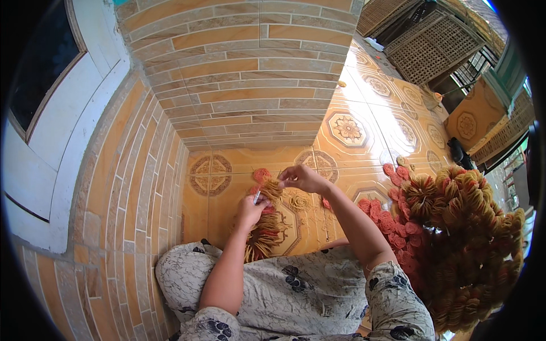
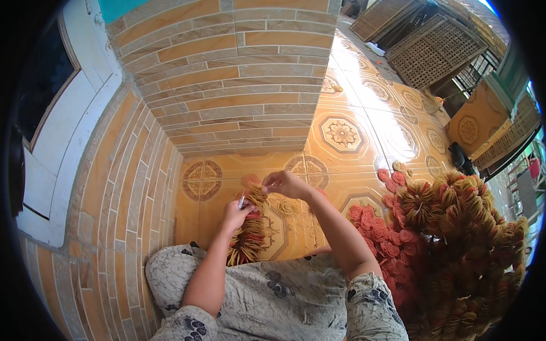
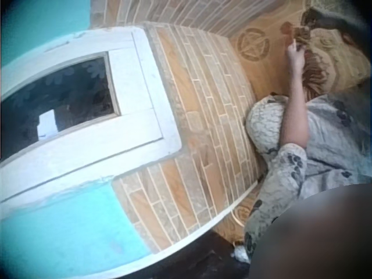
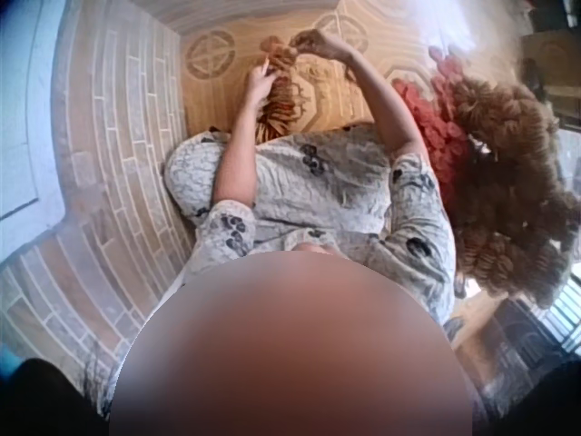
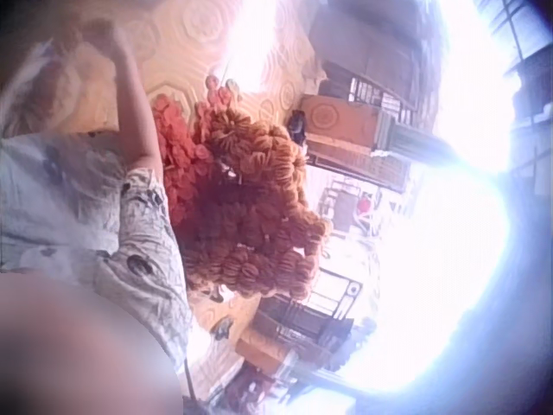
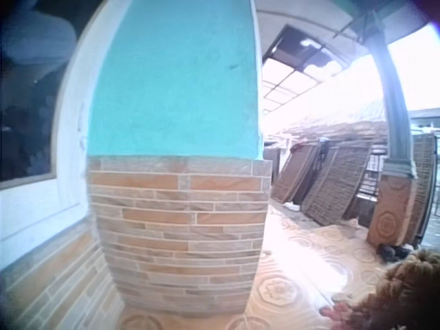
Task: The person sits on a tiled floor and assembles decorative flower-like items by threading red and yellow pieces onto a thin rod, then tying them with a white band. The person repeatedly picks up pieces, threads them, ties the bundle, and places the finished items in a growing pile.
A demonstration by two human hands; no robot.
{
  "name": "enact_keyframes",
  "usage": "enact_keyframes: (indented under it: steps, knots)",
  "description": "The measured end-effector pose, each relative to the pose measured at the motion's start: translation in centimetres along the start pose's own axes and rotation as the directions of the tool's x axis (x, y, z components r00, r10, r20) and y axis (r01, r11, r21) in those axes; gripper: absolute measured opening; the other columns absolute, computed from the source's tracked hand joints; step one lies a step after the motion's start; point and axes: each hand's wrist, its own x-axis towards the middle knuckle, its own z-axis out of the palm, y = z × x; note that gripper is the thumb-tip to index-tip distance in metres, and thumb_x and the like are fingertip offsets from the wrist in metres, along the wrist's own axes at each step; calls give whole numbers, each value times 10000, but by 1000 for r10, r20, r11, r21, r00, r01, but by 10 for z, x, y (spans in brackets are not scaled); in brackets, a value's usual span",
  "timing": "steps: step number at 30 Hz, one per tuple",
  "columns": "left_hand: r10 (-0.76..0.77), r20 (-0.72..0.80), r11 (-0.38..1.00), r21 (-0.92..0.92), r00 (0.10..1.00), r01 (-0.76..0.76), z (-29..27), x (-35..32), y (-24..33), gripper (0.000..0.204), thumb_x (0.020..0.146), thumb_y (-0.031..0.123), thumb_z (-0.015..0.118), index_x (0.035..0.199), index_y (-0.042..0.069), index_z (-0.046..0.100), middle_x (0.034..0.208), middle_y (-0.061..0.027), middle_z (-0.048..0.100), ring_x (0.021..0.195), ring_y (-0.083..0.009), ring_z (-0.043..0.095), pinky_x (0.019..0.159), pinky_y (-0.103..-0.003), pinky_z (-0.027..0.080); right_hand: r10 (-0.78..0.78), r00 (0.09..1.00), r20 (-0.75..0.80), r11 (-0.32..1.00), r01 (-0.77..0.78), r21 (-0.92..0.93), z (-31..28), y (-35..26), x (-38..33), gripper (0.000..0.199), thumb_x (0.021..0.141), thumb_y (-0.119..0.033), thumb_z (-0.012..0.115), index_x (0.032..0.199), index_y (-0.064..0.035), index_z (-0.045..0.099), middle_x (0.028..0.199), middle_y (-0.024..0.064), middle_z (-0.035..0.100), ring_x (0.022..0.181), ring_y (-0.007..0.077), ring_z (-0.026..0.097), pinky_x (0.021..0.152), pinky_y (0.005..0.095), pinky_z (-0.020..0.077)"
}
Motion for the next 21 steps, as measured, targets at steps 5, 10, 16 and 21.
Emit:
enact_keyframes:
  steps: [5, 10, 16, 21]
  knots:
    - [-46, -13, 999, -8, 999, 46, -11, -8, 9, 93, 902, 32, 665, 957, -43, 664, 874, -86, 717, 816, -145, 684, 780, -282, 533, 79, 988, -135, 763, -147, -629, 15, 43, -36, 458, 766, -272, 814, 1136, -64, 644, 1052, 205, 640, 1029, 350, 624, 904, 425, 511]
    - [-82, 47, 996, -32, 996, 84, -22, -22, 22, 75, 908, 21, 656, 953, -37, 672, 862, -80, 714, 818, -145, 679, 783, -278, 527, 236, 943, -236, 902, -303, -307, 16, 77, -35, 332, 789, -169, 780, 1054, -16, 649, 906, 152, 679, 779, 224, 666, 724, 349, 555]
    - [-35, 122, 993, -106, 992, 49, -16, -29, 25, 82, 893, 20, 667, 926, -55, 671, 869, -97, 727, 798, -146, 690, 766, -277, 534, 90, 913, -398, 914, -235, -331, 19, 53, -22, 409, 872, -289, 730, 1176, -35, 629, 984, 128, 682, 887, 305, 684, 785, 387, 553]
    - [-46, -29, 995, -88, 999, 43, -38, -24, 31, 75, 901, 17, 653, 945, -39, 676, 863, -87, 727, 795, -141, 685, 769, -266, 528, -94, 951, -294, 814, -96, -573, 91, 43, -18, 598, 843, -433, 730, 1277, -47, 587, 1296, 141, 545, 1248, 392, 494, 1021, 440, 446]
